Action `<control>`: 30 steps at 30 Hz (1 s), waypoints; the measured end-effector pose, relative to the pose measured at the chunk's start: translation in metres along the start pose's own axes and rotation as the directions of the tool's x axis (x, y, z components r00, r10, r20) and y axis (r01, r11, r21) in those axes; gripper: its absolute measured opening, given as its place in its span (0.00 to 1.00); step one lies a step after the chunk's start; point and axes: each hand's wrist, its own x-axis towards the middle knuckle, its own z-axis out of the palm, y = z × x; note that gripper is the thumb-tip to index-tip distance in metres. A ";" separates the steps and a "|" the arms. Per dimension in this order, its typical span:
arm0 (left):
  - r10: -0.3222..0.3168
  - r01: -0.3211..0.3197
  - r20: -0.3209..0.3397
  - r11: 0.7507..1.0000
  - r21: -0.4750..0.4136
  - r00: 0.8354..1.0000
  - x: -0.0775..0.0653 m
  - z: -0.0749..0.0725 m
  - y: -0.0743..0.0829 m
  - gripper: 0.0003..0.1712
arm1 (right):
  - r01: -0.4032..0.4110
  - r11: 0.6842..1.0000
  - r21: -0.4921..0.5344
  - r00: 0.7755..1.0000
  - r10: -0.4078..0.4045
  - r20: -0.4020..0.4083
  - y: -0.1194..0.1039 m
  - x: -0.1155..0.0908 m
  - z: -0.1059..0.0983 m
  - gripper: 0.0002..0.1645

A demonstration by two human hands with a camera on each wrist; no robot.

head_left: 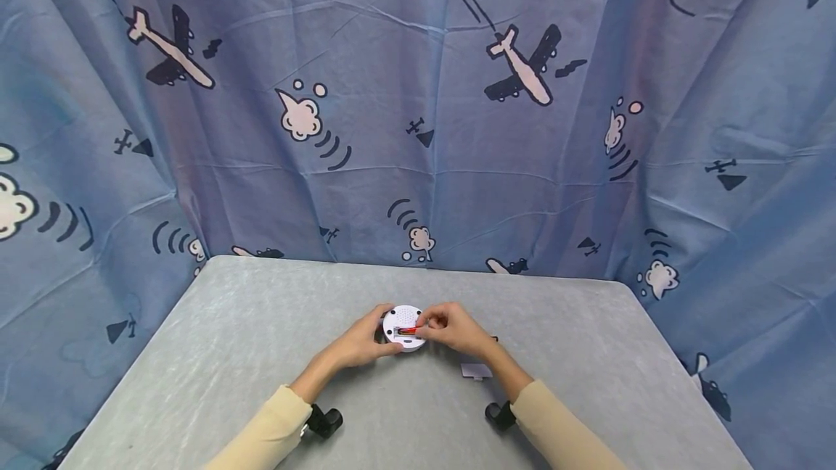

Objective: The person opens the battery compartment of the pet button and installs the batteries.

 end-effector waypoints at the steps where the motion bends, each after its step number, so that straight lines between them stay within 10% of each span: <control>1: -0.001 0.001 0.001 1.000 -0.001 1.000 0.000 0.000 0.000 0.44 | -0.002 1.000 0.001 1.000 0.002 0.000 0.000 0.000 0.000 0.03; 15: 0.041 -0.041 0.006 0.999 -0.024 0.999 -0.001 -0.001 0.000 0.43 | -0.049 0.988 0.149 0.998 0.055 -0.033 0.014 -0.002 -0.009 0.24; 30: 0.130 -0.131 0.020 0.991 0.019 0.991 -0.001 -0.001 0.000 0.40 | -0.222 0.949 0.223 0.970 0.192 0.150 0.006 0.007 -0.008 0.37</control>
